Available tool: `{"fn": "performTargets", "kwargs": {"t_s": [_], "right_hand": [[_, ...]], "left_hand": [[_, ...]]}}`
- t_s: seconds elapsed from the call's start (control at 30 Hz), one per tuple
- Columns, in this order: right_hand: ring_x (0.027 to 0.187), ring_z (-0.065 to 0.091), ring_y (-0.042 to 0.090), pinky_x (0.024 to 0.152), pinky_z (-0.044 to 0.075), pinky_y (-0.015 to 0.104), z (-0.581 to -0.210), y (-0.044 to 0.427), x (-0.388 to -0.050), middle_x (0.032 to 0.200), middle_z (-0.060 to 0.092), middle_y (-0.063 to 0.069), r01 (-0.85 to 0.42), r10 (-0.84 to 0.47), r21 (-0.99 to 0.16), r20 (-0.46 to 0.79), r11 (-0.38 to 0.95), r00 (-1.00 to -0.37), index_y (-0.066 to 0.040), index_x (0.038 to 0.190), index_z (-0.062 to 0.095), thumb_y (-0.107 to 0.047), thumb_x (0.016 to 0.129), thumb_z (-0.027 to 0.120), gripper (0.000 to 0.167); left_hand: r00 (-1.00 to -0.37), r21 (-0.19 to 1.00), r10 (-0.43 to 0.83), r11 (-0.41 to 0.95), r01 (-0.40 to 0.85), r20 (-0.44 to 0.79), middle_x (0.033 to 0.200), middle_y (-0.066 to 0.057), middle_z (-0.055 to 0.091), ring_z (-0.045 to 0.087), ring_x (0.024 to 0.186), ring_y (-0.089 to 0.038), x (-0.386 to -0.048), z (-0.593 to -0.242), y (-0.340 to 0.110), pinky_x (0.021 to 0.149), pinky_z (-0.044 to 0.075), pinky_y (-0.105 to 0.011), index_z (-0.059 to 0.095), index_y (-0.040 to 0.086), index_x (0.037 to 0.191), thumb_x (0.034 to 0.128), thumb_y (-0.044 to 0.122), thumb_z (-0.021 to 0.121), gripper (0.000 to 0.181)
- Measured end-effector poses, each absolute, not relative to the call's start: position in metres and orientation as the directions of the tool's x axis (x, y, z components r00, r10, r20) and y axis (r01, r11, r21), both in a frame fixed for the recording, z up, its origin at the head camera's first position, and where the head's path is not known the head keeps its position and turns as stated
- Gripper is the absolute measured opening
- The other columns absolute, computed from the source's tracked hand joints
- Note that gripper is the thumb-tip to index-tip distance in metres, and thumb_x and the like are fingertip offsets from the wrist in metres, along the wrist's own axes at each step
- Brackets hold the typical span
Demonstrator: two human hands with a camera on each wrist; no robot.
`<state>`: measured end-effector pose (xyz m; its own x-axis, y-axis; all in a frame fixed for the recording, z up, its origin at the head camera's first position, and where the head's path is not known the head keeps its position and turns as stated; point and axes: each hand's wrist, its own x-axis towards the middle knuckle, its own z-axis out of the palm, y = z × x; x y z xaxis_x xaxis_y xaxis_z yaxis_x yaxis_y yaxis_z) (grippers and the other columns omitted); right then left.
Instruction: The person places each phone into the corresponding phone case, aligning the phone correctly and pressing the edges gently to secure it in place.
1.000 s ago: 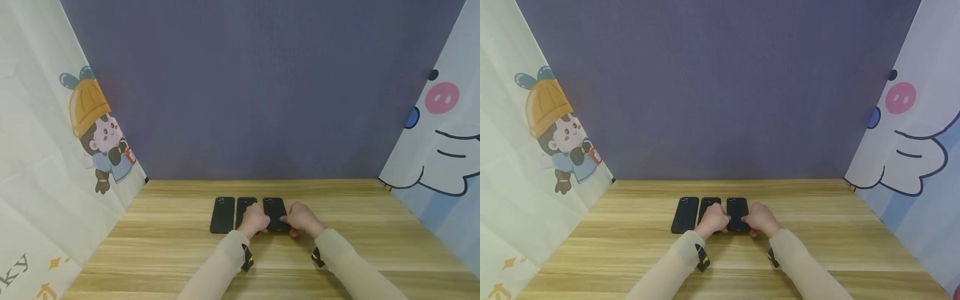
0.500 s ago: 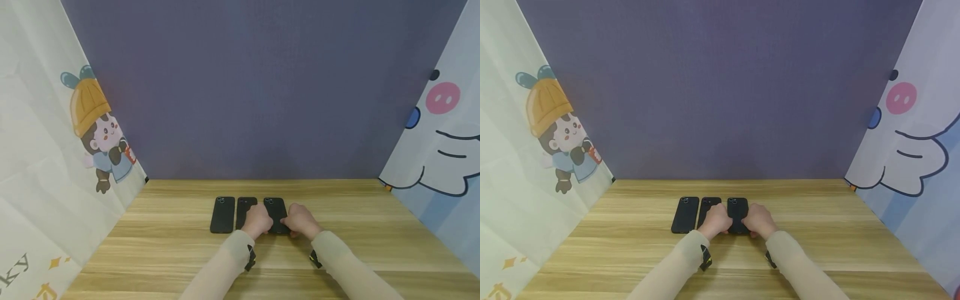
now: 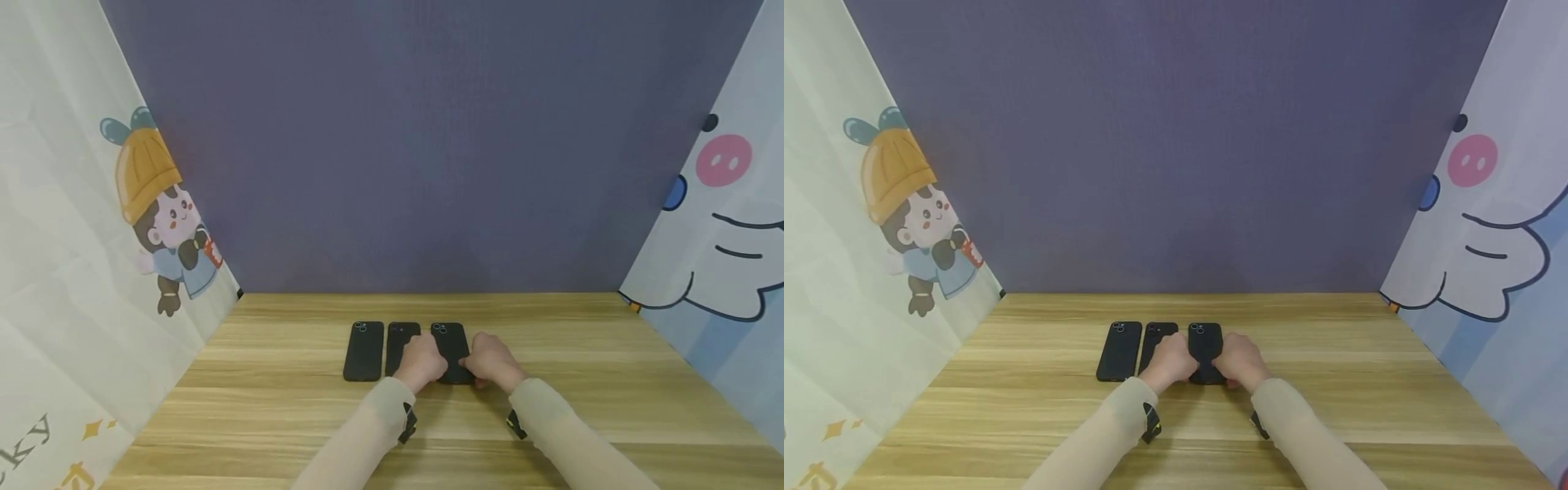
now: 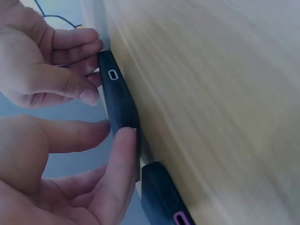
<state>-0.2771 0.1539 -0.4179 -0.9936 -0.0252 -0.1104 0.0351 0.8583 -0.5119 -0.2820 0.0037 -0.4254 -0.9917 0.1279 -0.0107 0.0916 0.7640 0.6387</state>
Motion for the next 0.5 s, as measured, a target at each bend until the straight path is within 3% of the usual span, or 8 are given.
{"fn": "performTargets", "kwargs": {"t_s": [0.07, 0.2, 0.3, 0.43, 0.5], "right_hand": [[0.047, 0.065, 0.019, 0.055, 0.053, 0.029, -0.415, 0.155, -0.277, 0.059, 0.063, 0.01, 0.028, -0.028, -0.502, -0.105, 0.864, -0.994, -0.003, 0.073, 0.061, -0.016, 0.094, 0.073, 0.027], [0.05, 0.059, 0.019, 0.053, 0.046, 0.03, -0.41, 0.159, -0.278, 0.06, 0.06, 0.007, 0.01, -0.033, -0.482, -0.08, 0.876, -0.996, -0.006, 0.07, 0.06, -0.021, 0.097, 0.069, 0.032], [0.057, 0.054, 0.02, 0.053, 0.043, 0.031, -0.408, 0.164, -0.279, 0.067, 0.058, 0.005, -0.011, -0.045, -0.496, -0.057, 0.869, -0.997, -0.006, 0.077, 0.063, -0.025, 0.098, 0.067, 0.029], [0.063, 0.057, 0.02, 0.056, 0.046, 0.034, -0.407, 0.17, -0.279, 0.078, 0.063, 0.006, -0.072, -0.086, -0.519, -0.002, 0.851, -0.996, -0.003, 0.092, 0.069, -0.027, 0.099, 0.066, 0.025], [0.068, 0.062, 0.022, 0.061, 0.051, 0.038, -0.407, 0.173, -0.279, 0.086, 0.068, 0.009, -0.109, -0.105, -0.514, 0.036, 0.851, -0.994, 0.001, 0.103, 0.07, -0.028, 0.1, 0.065, 0.029]], "left_hand": [[-0.99, 0.638, 0.144, 0.762, 0.116, 0.008, 0.054, -0.006, 0.054, 0.048, 0.041, -0.015, -0.281, -0.424, 0.003, 0.037, 0.035, -0.025, 0.069, -0.008, 0.09, 0.0823, 0.002, 0.07, 0.013], [-0.98, 0.61, 0.193, 0.771, 0.185, 0.053, 0.056, -0.006, 0.055, 0.045, 0.04, -0.014, -0.28, -0.421, 0.0, 0.036, 0.034, -0.026, 0.066, 0.002, 0.077, 0.091, 0.013, 0.07, 0.019], [-0.967, 0.531, 0.221, 0.809, 0.254, 0.125, 0.076, -0.01, 0.065, 0.054, 0.049, -0.016, -0.279, -0.418, -0.004, 0.043, 0.044, -0.03, 0.071, 0.001, 0.09, 0.0959, 0.021, 0.067, 0.021], [-0.931, 0.375, 0.256, 0.862, 0.341, 0.26, 0.107, -0.014, 0.068, 0.068, 0.08, -0.027, -0.278, -0.414, -0.015, 0.065, 0.058, -0.04, 0.071, 0.001, 0.112, 0.0977, 0.025, 0.067, 0.028], [-0.909, 0.307, 0.275, 0.876, 0.371, 0.314, 0.111, -0.015, 0.068, 0.068, 0.093, -0.031, -0.279, -0.415, -0.022, 0.073, 0.059, -0.045, 0.071, 0.002, 0.114, 0.0982, 0.027, 0.066, 0.03]]}}
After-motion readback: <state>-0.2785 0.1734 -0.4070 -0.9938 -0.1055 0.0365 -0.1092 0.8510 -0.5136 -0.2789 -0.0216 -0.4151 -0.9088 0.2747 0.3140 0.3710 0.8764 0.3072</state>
